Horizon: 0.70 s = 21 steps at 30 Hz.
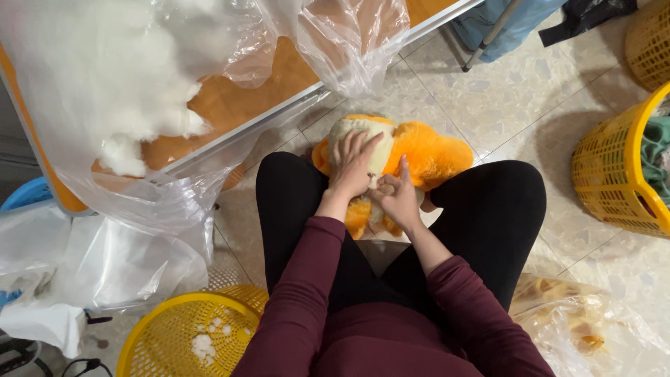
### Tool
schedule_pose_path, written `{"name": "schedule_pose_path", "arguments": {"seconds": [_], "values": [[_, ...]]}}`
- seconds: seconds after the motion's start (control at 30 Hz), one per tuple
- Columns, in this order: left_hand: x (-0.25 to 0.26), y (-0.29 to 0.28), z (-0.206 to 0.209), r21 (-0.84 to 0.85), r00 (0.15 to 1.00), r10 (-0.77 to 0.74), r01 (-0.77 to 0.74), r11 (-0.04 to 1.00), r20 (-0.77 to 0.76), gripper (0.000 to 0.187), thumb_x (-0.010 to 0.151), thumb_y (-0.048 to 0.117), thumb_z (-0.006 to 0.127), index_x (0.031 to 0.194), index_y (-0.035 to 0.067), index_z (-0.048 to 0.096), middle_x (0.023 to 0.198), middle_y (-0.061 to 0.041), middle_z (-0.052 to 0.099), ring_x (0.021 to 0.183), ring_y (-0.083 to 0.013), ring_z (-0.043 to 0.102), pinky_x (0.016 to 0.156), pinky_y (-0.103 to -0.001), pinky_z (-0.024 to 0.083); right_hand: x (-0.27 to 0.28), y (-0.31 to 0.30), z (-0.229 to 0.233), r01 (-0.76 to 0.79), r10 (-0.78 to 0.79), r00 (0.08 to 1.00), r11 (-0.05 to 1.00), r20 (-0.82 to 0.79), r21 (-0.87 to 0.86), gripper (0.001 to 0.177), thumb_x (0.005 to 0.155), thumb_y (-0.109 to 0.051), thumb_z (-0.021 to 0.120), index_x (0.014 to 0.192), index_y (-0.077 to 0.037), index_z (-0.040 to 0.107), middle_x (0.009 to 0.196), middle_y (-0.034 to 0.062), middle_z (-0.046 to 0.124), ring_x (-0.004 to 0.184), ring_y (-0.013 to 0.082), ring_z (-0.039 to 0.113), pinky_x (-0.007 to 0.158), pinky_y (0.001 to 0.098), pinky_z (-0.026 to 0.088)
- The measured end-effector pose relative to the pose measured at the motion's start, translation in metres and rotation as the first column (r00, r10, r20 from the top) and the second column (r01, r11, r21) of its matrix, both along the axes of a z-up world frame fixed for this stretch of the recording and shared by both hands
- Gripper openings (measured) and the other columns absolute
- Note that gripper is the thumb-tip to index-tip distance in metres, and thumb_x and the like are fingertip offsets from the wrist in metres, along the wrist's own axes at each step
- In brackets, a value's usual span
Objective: The person sits on the floor and stuffs a yellow plush toy with white cotton-like material. They repeatedly pull material from a nearby plastic bag and push it into the opening of the plush toy, adjusting the shape as they work.
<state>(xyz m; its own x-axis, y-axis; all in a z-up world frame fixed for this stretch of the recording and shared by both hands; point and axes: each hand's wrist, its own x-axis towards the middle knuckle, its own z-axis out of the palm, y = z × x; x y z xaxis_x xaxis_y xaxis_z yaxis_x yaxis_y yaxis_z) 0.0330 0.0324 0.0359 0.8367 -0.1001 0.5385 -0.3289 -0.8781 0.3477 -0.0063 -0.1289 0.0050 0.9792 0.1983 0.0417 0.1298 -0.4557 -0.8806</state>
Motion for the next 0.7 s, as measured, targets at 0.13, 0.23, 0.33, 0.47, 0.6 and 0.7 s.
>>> {"name": "schedule_pose_path", "arguments": {"seconds": [0.13,0.23,0.33,0.47,0.6,0.7], "values": [[0.009,0.000,-0.012,0.080,0.986,-0.164,0.161,0.984,0.032,0.065,0.068,-0.001,0.052,0.129,0.022,0.057,0.120,-0.004,0.070,0.119,-0.0238,0.063,0.113,-0.046,0.036,-0.004,0.000,0.014,0.071,-0.002,0.928,0.983,-0.373,0.170,0.117,0.075,-0.019,0.086,0.162,-0.002,0.010,0.116,0.0261,0.074,0.093,0.0182,0.072,0.089,0.0322,0.058],[0.009,-0.003,-0.042,-0.054,0.956,-0.210,0.204,0.978,-0.206,0.033,0.086,0.003,0.057,0.117,0.015,0.062,0.109,-0.004,0.072,0.110,-0.0237,0.067,0.104,-0.042,0.043,-0.003,0.000,0.027,-0.010,0.034,0.957,0.996,-0.290,0.084,0.068,0.074,-0.019,0.085,0.124,-0.003,0.042,0.142,0.0261,0.044,0.089,0.0193,0.074,0.087,0.0325,0.058],[0.010,-0.012,-0.069,-0.012,0.956,-0.059,0.058,0.998,-0.287,0.013,0.096,0.010,0.054,0.107,0.010,0.061,0.099,-0.004,0.072,0.099,-0.0253,0.068,0.091,-0.043,0.047,-0.001,-0.001,0.033,-0.089,0.085,0.974,0.996,-0.209,-0.009,0.022,0.073,-0.019,0.084,0.087,-0.004,0.074,0.167,0.0261,0.014,0.085,0.0204,0.076,0.085,0.0327,0.059],[0.013,-0.016,-0.077,0.012,0.980,0.138,-0.138,0.990,-0.143,0.014,0.095,0.011,0.053,0.106,0.009,0.059,0.099,-0.007,0.070,0.090,-0.0288,0.068,0.084,-0.046,0.050,-0.001,-0.003,0.023,-0.063,0.058,0.991,0.997,-0.120,-0.038,0.021,0.080,-0.020,0.084,0.091,-0.003,0.077,0.166,0.0282,0.026,0.105,0.0230,0.069,0.087,0.0346,0.057],[0.003,-0.013,-0.065,-0.233,0.964,0.235,-0.259,0.937,-0.124,0.016,0.089,0.004,0.056,0.104,0.010,0.058,0.102,-0.010,0.068,0.091,-0.0342,0.068,0.078,-0.046,0.052,0.008,-0.003,-0.004,0.322,-0.228,0.923,0.898,-0.311,0.300,0.036,0.089,-0.023,0.075,0.118,-0.008,0.062,0.142,0.0253,0.049,0.109,0.0232,0.064,0.079,0.0383,0.061],[-0.014,-0.017,-0.054,-0.389,0.974,0.197,-0.226,0.893,-0.113,0.025,0.084,-0.005,0.056,0.105,0.008,0.056,0.104,-0.013,0.066,0.092,-0.0376,0.067,0.077,-0.046,0.052,0.045,-0.013,-0.023,0.636,-0.397,0.710,0.716,-0.582,0.288,0.047,0.095,-0.028,0.066,0.134,-0.005,0.051,0.122,0.0196,0.063,0.090,0.0282,0.069,0.069,0.0399,0.060]]}}
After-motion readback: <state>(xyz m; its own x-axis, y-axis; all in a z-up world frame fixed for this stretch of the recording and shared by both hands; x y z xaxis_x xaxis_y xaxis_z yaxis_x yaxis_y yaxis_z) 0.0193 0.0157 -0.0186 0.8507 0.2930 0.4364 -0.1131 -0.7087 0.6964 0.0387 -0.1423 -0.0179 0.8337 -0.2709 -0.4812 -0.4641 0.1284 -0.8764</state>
